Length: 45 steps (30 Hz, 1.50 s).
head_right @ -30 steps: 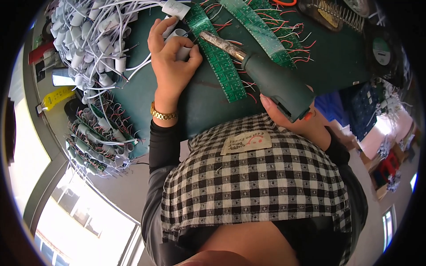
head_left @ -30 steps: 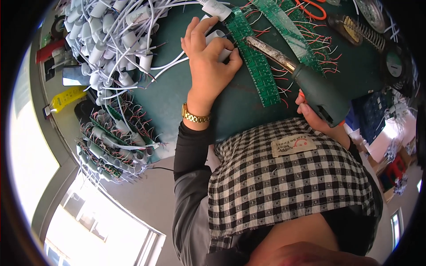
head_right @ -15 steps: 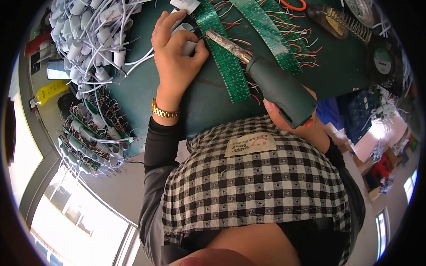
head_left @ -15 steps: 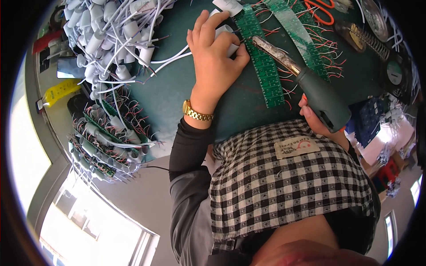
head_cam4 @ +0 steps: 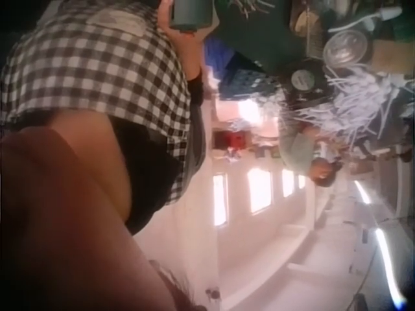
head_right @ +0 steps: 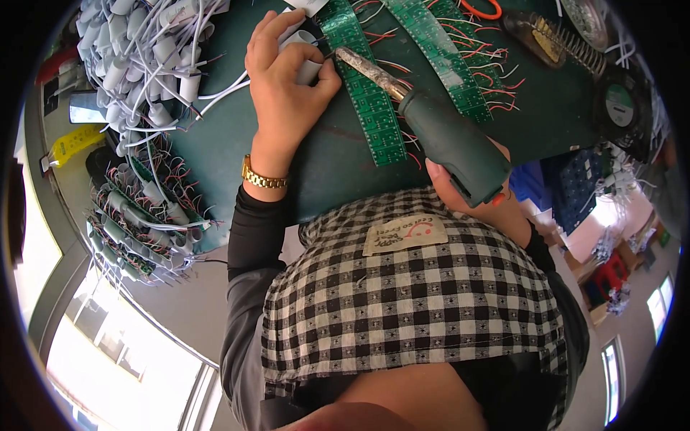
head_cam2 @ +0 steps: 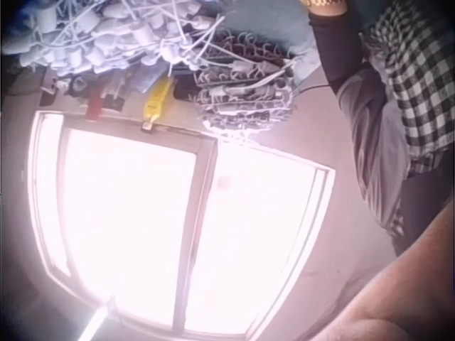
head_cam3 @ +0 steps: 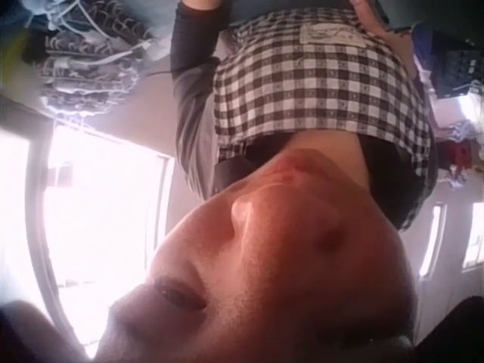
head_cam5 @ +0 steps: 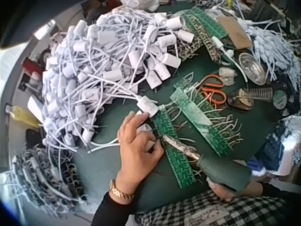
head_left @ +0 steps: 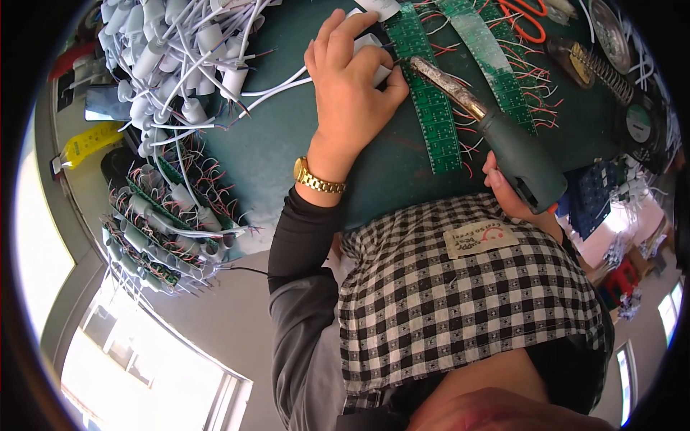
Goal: The person secures electronic components and wiring onto green circuit boards by applying hot glue with a hot glue gun.
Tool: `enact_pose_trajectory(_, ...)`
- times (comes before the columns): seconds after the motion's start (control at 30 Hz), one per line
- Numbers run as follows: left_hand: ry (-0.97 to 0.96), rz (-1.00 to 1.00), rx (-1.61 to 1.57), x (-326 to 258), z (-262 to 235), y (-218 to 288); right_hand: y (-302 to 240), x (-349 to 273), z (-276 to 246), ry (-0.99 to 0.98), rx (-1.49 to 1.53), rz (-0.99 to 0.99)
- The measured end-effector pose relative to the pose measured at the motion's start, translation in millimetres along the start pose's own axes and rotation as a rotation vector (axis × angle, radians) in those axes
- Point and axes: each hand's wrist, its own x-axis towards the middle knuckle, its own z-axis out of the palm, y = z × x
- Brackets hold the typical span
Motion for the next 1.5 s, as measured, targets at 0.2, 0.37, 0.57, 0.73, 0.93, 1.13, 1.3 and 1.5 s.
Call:
enact_pose_trajectory(0.2,-0.085,-0.128,-0.179,12.6,-13.4,17.7,-22.8,17.7,-18.3,-0.021,0.391,0.295)
enact_pose_trajectory(0.37,0.355,0.322,-0.266,-0.5,25.6,-25.9,-28.8,27.9,-23.9,-0.072,0.403,0.297)
enact_pose_trajectory(0.57,0.364,0.316,-0.310,0.8,29.8,-25.0,-34.8,31.2,-19.4,0.054,0.491,0.392)
enact_pose_trajectory(0.73,-0.030,-0.026,0.050,2.5,-2.8,4.2,-33.8,31.9,-20.9,0.070,0.516,0.397)
enact_pose_trajectory(0.93,-0.089,-0.033,0.034,5.1,-13.6,10.6,-31.2,29.3,-17.0,0.198,0.621,0.317)
enact_pose_trajectory(1.13,-0.229,0.070,0.168,32.0,-46.6,35.6,-24.9,15.2,-22.8,0.224,0.598,0.308)
enact_pose_trajectory(1.3,0.020,0.169,0.306,99.9,-49.1,-21.6,-25.0,9.7,-24.6,0.240,0.579,0.312)
enact_pose_trajectory(1.5,-0.256,0.035,0.720,144.3,-30.9,-35.9,-22.4,4.1,-29.1,0.223,0.544,0.220)
